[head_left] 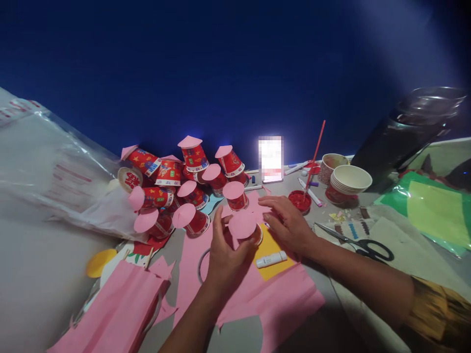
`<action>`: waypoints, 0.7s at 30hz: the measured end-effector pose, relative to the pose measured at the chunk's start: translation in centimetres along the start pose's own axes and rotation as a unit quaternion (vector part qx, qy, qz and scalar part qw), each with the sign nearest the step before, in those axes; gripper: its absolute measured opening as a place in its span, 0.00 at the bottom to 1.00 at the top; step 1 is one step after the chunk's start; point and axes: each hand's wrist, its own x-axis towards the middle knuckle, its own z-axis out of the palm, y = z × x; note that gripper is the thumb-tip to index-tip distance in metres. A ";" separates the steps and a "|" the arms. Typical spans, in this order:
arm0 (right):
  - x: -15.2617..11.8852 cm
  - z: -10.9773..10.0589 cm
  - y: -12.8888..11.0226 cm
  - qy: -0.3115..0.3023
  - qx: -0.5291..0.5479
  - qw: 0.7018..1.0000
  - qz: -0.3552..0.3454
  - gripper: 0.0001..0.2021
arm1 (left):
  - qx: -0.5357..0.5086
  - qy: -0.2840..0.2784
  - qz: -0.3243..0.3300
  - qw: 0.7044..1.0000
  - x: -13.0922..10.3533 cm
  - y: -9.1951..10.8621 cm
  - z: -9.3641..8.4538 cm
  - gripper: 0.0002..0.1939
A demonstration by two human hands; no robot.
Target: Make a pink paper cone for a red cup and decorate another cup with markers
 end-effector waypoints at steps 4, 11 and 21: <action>0.0 0.0 0.0 -0.005 0.010 1.000 0.023 0.16 | -0.180 0.006 -0.061 0.982 0.5 1.6 -1.0 0.48; -0.4 0.0 -0.8 -0.100 0.018 0.994 0.033 0.10 | -0.325 0.000 -0.108 0.940 0.4 1.9 -2.0 0.39; -0.8 0.0 -1.0 -0.165 -0.052 0.985 0.026 0.08 | -0.277 -0.053 -0.095 0.955 0.6 0.8 -1.6 0.37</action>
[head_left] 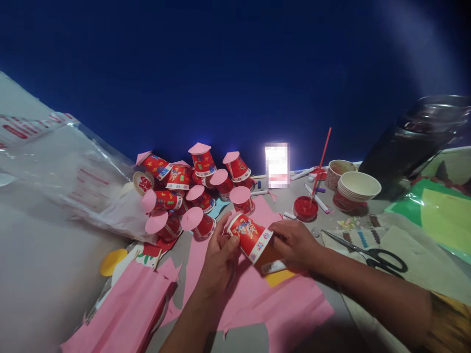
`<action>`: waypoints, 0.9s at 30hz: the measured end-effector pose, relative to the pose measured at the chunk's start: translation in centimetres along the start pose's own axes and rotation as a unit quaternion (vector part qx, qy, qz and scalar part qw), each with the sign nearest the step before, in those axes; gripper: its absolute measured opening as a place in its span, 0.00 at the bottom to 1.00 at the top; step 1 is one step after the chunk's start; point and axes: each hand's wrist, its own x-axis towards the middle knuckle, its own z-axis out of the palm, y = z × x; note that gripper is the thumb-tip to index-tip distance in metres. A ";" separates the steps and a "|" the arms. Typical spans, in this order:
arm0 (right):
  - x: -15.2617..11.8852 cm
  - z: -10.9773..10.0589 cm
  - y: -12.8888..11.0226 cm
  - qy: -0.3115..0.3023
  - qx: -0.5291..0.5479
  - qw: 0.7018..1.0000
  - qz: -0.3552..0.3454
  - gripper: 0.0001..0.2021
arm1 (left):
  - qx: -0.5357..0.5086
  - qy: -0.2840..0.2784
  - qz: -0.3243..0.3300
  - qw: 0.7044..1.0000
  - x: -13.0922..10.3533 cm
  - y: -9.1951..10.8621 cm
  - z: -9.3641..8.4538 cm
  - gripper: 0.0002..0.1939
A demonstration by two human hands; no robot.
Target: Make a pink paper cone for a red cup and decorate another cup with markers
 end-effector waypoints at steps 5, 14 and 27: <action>0.9 -0.9 -1.6 -0.055 0.249 0.949 0.184 0.09 | 0.021 -0.008 0.017 1.000 0.1 -0.1 0.1 0.33; 0.7 0.4 -1.0 -0.097 0.476 0.815 0.314 0.29 | 0.058 -0.027 -0.031 0.997 -0.7 -0.1 0.4 0.36; 0.3 -0.3 -3.0 -0.174 0.542 0.752 0.333 0.29 | 0.063 0.053 0.051 0.995 -3.7 1.6 0.9 0.52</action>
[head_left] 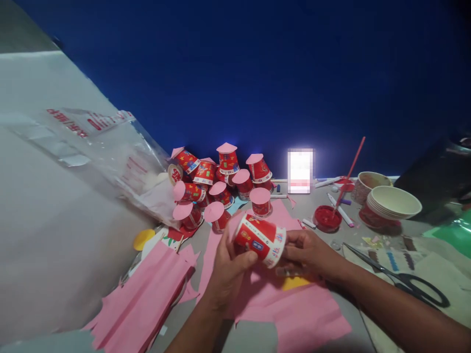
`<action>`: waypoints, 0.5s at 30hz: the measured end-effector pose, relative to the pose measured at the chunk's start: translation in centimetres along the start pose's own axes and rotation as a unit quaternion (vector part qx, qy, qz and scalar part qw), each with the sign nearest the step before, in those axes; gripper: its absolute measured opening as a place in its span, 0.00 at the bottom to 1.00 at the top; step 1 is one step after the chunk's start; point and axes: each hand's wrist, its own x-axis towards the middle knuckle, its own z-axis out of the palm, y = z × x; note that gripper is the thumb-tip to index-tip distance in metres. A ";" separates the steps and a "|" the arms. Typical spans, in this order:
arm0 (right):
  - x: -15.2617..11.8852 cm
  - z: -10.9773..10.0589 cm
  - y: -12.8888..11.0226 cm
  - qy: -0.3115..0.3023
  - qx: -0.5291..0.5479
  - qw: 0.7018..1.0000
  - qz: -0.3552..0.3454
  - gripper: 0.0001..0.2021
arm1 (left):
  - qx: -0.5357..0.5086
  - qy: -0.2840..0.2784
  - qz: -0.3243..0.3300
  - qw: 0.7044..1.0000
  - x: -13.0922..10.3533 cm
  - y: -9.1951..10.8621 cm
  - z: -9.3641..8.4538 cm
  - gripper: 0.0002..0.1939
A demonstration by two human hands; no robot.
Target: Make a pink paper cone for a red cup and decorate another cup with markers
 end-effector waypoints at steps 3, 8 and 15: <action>0.1 -0.3 0.3 0.019 -0.033 0.999 -0.003 0.28 | 0.125 0.098 0.091 0.983 -0.6 2.8 -3.1 0.54; 0.2 -0.4 0.7 0.039 -0.113 0.993 -0.023 0.19 | 0.383 0.362 0.243 0.815 -0.5 8.5 -9.0 0.61; 0.4 -0.3 1.7 0.034 -0.168 0.985 -0.026 0.09 | 0.428 0.424 0.275 0.750 1.9 16.6 -11.6 0.63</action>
